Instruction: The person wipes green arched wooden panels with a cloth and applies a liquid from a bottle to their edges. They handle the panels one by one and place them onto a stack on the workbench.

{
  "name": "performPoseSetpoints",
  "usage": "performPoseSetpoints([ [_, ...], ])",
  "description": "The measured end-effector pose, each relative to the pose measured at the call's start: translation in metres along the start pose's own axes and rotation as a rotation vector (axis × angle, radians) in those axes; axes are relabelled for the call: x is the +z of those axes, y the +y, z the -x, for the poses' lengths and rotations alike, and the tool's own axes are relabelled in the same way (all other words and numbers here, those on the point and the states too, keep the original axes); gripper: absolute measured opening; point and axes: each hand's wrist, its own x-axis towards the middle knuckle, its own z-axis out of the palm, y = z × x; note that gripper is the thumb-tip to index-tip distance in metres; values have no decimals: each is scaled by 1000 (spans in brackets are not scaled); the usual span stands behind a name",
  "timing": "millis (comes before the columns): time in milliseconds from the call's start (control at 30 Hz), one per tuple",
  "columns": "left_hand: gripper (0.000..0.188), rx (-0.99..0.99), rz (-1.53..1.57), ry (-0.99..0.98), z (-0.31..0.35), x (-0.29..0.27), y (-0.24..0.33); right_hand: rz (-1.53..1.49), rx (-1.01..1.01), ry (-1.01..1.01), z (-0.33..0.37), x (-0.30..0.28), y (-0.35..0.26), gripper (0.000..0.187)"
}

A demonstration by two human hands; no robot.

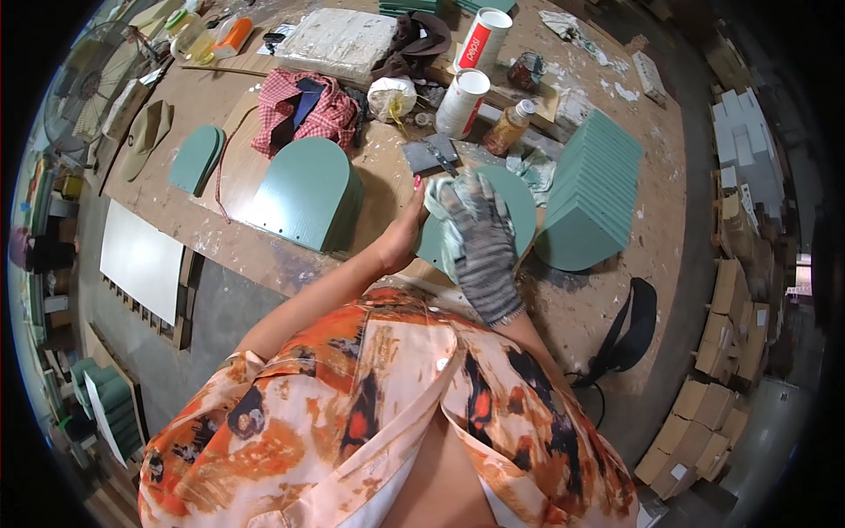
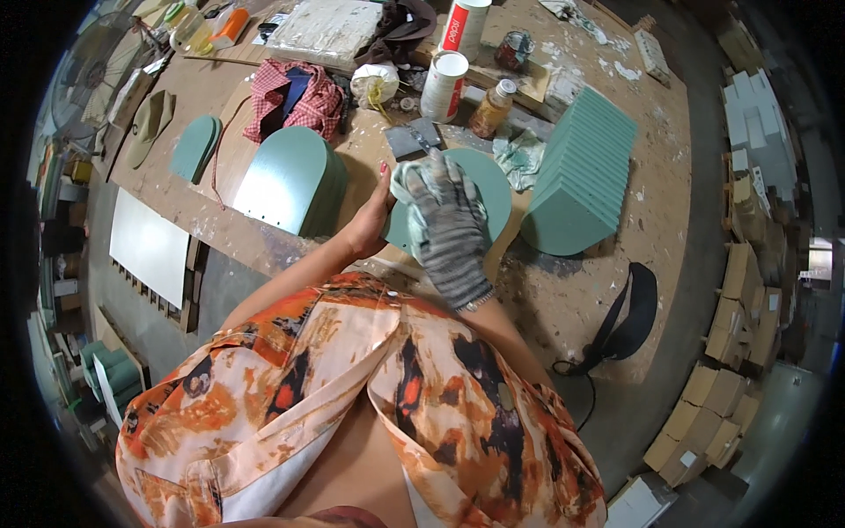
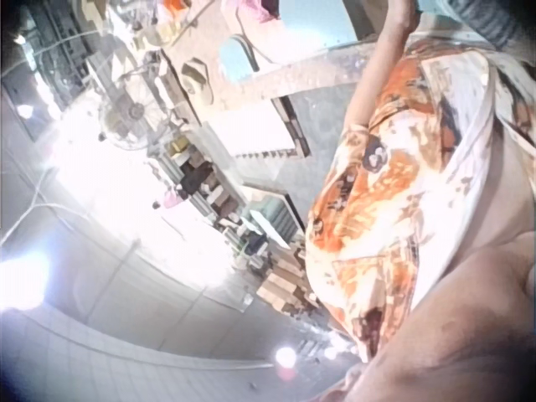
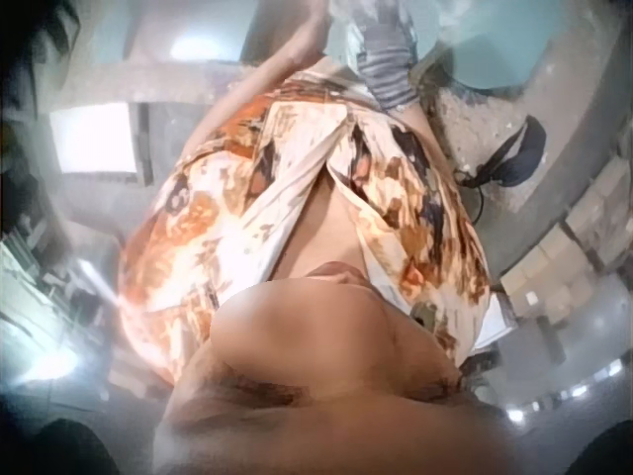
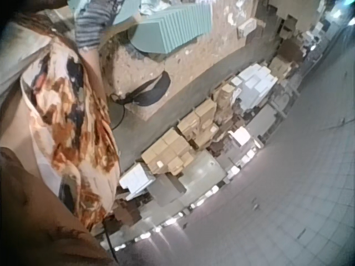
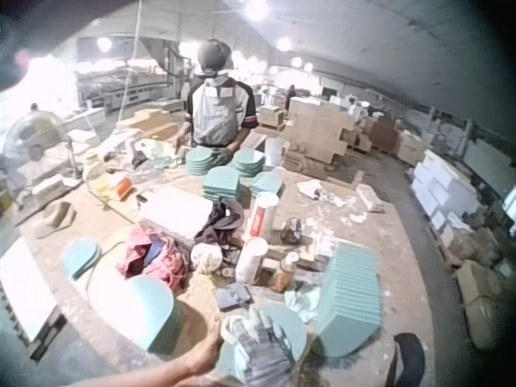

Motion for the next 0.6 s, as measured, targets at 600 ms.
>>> performPoseSetpoints([
  [600,41,143,-106,-97,19,-15,-5,-617,567,56,13,-5,96,37],
])
